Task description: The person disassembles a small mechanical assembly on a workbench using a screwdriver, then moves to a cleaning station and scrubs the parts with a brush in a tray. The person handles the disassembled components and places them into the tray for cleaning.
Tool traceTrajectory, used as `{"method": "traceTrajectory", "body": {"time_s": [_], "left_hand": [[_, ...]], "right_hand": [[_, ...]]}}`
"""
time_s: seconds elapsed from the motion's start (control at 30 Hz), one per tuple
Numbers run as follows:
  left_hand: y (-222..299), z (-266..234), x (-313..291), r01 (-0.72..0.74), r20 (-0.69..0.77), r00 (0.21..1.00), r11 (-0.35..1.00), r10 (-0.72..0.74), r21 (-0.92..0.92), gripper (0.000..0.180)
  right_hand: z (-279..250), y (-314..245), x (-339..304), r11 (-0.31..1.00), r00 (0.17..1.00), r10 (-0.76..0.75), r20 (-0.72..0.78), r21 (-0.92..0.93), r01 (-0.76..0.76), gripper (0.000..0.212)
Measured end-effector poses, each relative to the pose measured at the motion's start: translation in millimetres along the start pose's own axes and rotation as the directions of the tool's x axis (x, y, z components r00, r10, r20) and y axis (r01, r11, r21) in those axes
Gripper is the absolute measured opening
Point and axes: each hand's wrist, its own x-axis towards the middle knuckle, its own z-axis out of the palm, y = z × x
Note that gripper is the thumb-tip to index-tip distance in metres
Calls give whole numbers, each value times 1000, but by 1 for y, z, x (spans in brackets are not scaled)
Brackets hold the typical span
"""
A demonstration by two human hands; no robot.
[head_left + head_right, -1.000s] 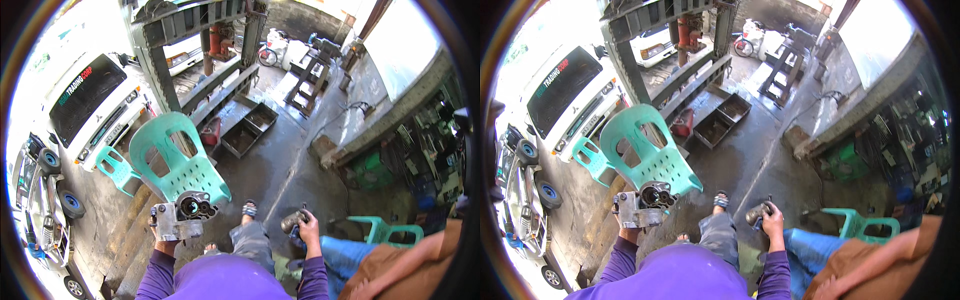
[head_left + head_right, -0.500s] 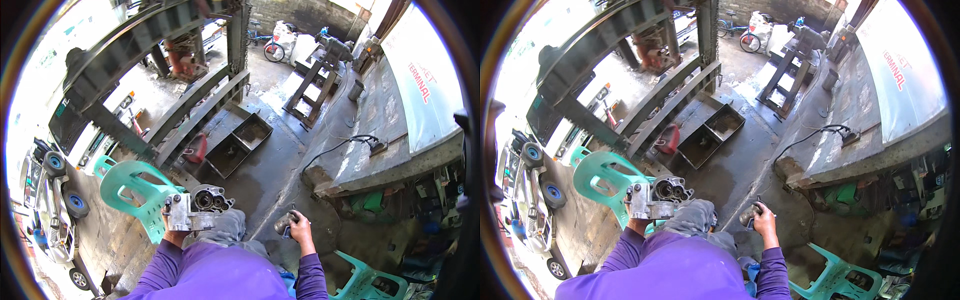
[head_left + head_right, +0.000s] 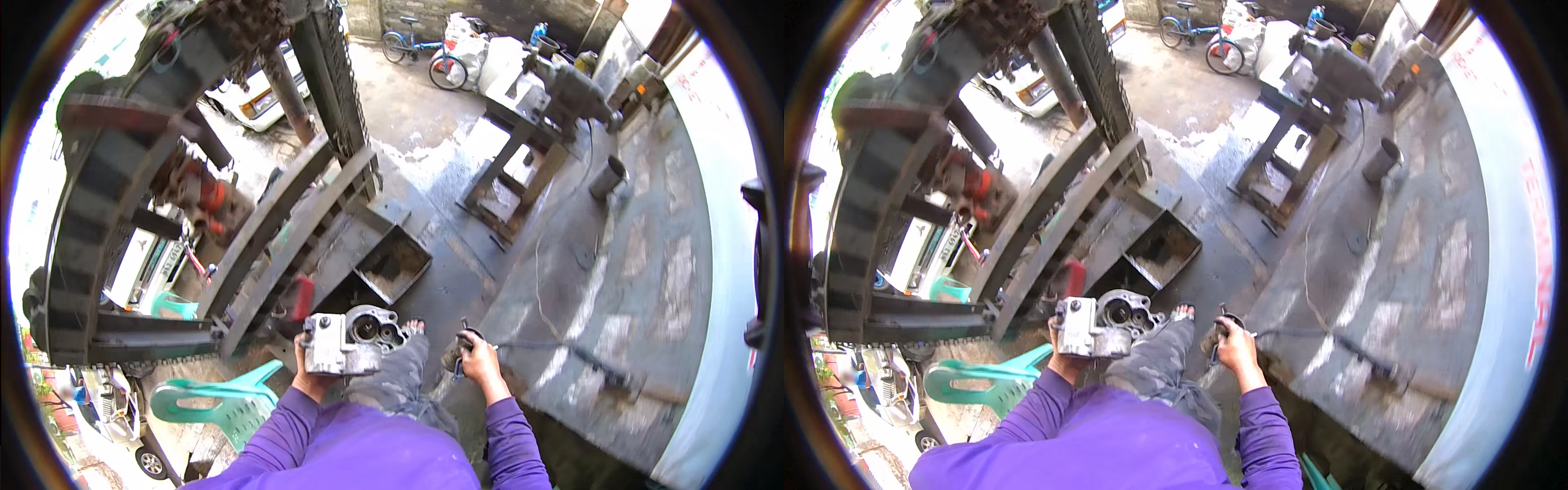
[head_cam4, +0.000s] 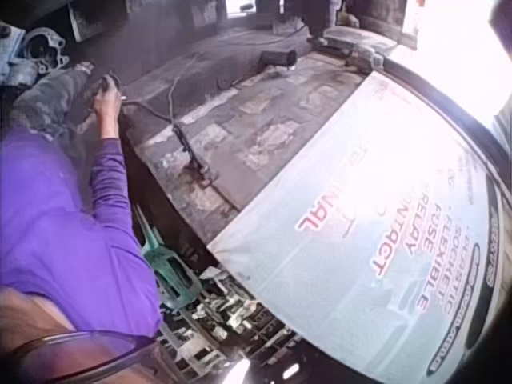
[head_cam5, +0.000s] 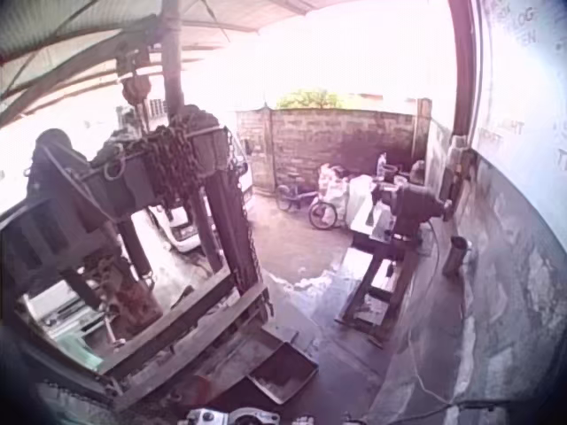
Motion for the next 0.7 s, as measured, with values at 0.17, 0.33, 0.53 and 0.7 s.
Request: {"method": "traceTrajectory", "body": {"time_s": [0.17, 0.33, 0.53, 0.7], "left_hand": [[7, 63, 82, -123, -78, 988, 984, 134, 132, 78], [-1, 72, 105, -392, -163, 898, 912, 408, 120, 78], [-60, 68, 100, -676, -379, 634, 721, 675, 154, 79], [-114, 79, 89, -775, -525, 426, 597, 737, 208, 79]], "right_hand": [[-66, -48, 122, 937, 950, -308, 47, -161, 311, 37], [-94, -106, 245, 772, 813, -553, 181, -256, 582, 34], [-64, -210, 417, 542, 582, -700, 414, -223, 811, 35], [-10, -296, 499, 245, 323, -852, 413, -230, 942, 47]]}}
